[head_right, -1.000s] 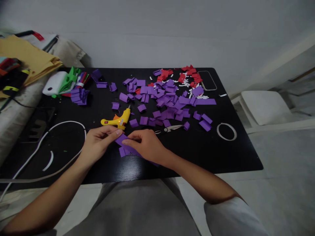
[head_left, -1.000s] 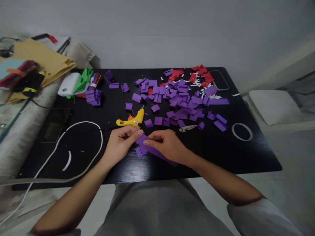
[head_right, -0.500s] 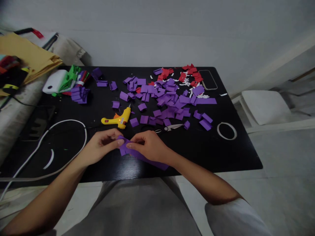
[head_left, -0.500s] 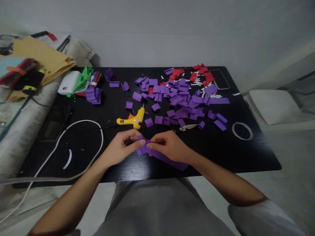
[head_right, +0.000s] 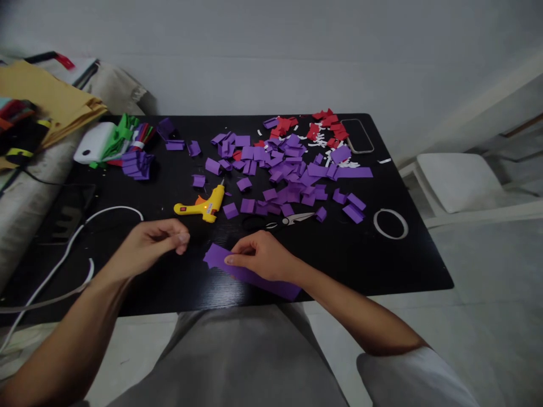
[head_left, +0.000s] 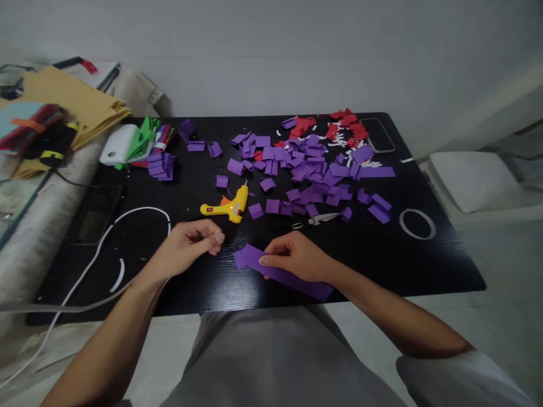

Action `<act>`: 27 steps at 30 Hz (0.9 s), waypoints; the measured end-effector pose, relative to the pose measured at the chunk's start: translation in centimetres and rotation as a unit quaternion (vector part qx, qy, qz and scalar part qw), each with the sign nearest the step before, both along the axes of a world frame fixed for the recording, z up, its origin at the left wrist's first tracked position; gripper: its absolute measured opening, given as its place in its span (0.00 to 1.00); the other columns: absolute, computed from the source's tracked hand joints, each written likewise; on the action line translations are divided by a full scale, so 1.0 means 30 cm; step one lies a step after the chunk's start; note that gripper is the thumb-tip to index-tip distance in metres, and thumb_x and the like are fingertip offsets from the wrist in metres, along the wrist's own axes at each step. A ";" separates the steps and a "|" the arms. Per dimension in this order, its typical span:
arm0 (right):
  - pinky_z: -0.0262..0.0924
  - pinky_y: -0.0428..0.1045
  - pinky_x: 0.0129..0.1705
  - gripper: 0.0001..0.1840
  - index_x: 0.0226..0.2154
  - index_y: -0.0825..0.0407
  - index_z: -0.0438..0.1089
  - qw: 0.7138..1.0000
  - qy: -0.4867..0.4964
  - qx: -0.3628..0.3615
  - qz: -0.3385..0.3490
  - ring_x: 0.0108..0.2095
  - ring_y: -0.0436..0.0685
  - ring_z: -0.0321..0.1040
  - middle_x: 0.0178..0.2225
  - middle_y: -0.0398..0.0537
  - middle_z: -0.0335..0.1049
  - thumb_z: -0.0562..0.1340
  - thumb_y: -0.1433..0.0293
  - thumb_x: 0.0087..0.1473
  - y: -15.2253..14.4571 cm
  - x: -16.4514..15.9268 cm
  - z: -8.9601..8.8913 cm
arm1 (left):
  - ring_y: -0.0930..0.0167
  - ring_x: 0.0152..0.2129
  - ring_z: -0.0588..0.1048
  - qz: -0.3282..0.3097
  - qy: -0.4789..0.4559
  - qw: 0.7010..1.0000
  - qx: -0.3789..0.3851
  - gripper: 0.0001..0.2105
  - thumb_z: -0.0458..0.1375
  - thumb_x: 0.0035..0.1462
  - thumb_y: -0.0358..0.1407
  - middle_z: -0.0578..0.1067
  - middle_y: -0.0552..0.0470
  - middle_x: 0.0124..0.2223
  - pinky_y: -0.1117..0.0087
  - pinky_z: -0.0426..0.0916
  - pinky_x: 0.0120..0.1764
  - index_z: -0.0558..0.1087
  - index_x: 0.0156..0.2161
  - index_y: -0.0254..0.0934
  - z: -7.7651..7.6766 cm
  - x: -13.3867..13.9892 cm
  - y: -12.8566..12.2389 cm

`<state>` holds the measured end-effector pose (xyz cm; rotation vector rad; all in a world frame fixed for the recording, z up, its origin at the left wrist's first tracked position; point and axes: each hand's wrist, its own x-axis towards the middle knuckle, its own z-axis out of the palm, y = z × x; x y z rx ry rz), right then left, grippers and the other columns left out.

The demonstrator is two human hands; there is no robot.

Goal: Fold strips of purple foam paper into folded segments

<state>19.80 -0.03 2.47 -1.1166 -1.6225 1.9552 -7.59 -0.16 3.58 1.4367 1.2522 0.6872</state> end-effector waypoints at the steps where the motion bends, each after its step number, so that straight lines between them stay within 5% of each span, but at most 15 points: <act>1: 0.65 0.48 0.36 0.12 0.29 0.54 0.80 1.000 0.001 -0.002 -0.002 0.30 0.53 0.74 0.28 0.46 0.81 0.70 0.61 0.57 -0.001 0.004 -0.003 | 0.75 0.23 0.72 0.007 0.010 1.000 0.008 0.11 0.64 0.61 0.38 0.75 0.54 0.24 0.75 0.68 0.31 0.76 0.29 0.33 0.003 -0.005 0.001; 6: 0.63 0.47 0.35 0.12 0.30 0.54 0.80 1.000 -0.016 0.020 0.012 0.30 0.52 0.73 0.29 0.47 0.81 0.69 0.62 0.58 -0.006 -0.011 -0.002 | 0.74 0.27 0.74 -0.081 -0.030 0.996 -0.034 0.10 0.64 0.61 0.40 0.77 0.53 0.31 0.74 0.68 0.33 0.78 0.37 0.33 0.004 0.067 -0.032; 10: 0.64 0.47 0.36 0.12 0.33 0.54 0.80 0.999 -0.019 0.032 0.025 0.32 0.53 0.74 0.31 0.47 0.82 0.69 0.62 0.58 -0.015 -0.023 0.003 | 0.76 0.24 0.69 -0.127 -0.022 0.990 -0.060 0.10 0.63 0.62 0.40 0.73 0.56 0.27 0.76 0.63 0.29 0.78 0.35 0.33 -0.011 0.117 -0.054; 20: 0.65 0.47 0.36 0.14 0.33 0.54 0.81 0.996 -0.033 -0.047 0.068 0.32 0.54 0.75 0.31 0.47 0.82 0.71 0.59 0.56 -0.017 0.023 0.025 | 0.75 0.24 0.69 -0.107 -0.027 0.990 -0.082 0.13 0.63 0.63 0.42 0.73 0.55 0.26 0.76 0.64 0.29 0.78 0.34 0.33 -0.019 0.058 -0.061; 27: 0.65 0.47 0.36 0.13 0.33 0.54 0.81 0.995 -0.048 -0.031 0.085 0.32 0.55 0.76 0.32 0.48 0.83 0.70 0.60 0.57 -0.015 0.037 0.035 | 0.76 0.23 0.69 -0.107 -0.016 0.992 -0.063 0.12 0.62 0.64 0.40 0.73 0.56 0.25 0.77 0.64 0.29 0.77 0.33 0.34 -0.017 0.035 -0.065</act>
